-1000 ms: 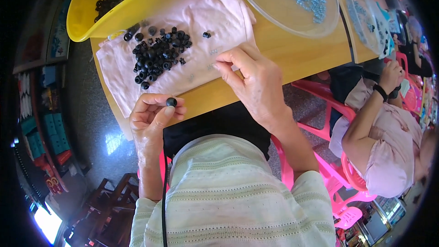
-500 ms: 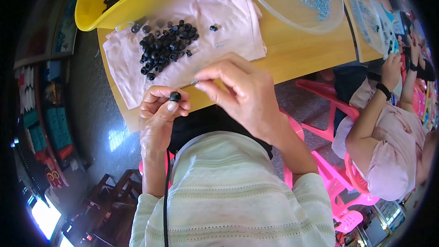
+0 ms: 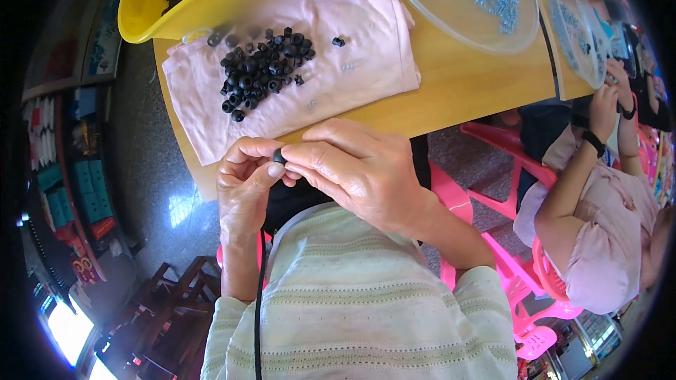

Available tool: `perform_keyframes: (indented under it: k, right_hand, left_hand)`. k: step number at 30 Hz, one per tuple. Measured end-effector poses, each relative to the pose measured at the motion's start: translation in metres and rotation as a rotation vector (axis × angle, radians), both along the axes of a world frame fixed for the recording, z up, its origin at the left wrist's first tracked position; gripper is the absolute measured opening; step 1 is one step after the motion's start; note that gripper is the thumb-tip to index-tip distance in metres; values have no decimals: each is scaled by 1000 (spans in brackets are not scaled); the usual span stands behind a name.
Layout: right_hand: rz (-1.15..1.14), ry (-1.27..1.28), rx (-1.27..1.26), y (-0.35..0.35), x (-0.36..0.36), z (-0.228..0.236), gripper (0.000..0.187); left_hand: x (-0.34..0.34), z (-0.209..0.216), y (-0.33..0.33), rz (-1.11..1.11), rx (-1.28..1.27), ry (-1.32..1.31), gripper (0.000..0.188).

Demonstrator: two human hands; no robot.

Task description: The person assembles small black plastic parts by hand, inserting blue pins into them at a workstation.

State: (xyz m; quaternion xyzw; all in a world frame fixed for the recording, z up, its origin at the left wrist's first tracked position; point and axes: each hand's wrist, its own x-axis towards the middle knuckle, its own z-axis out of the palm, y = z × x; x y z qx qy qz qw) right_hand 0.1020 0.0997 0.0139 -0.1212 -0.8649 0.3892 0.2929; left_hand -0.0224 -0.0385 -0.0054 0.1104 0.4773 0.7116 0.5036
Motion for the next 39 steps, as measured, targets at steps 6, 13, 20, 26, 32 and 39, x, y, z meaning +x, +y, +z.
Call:
perform_keyframes:
  k: [6, 13, 20, 26, 32, 39]
  right_hand:
    - [-18, 114, 10, -14, -4, -14, 47]
    - [172, 16, -223, 5, -5, -10, 31]
    - [-248, -170, -23, 80, -25, -15, 10]
    - [-161, -305, 76, 84, -36, -8, 9]
    - [-110, -316, 133, 82, -37, -10, 9]
    - [-4, -243, -775, 43, -12, 22, 8]
  left_hand:
    - [-4, -4, 2, 12, 42, -214, 17]
    - [-11, -6, 0, 13, 13, -179, 18]
    - [-9, -4, 3, -47, 36, -128, 19]
    - [-4, -3, 4, -26, 45, -75, 19]
    - [-5, -6, -1, 4, 90, -32, 20]
    - [-3, 7, 6, 25, 86, -151, 18]
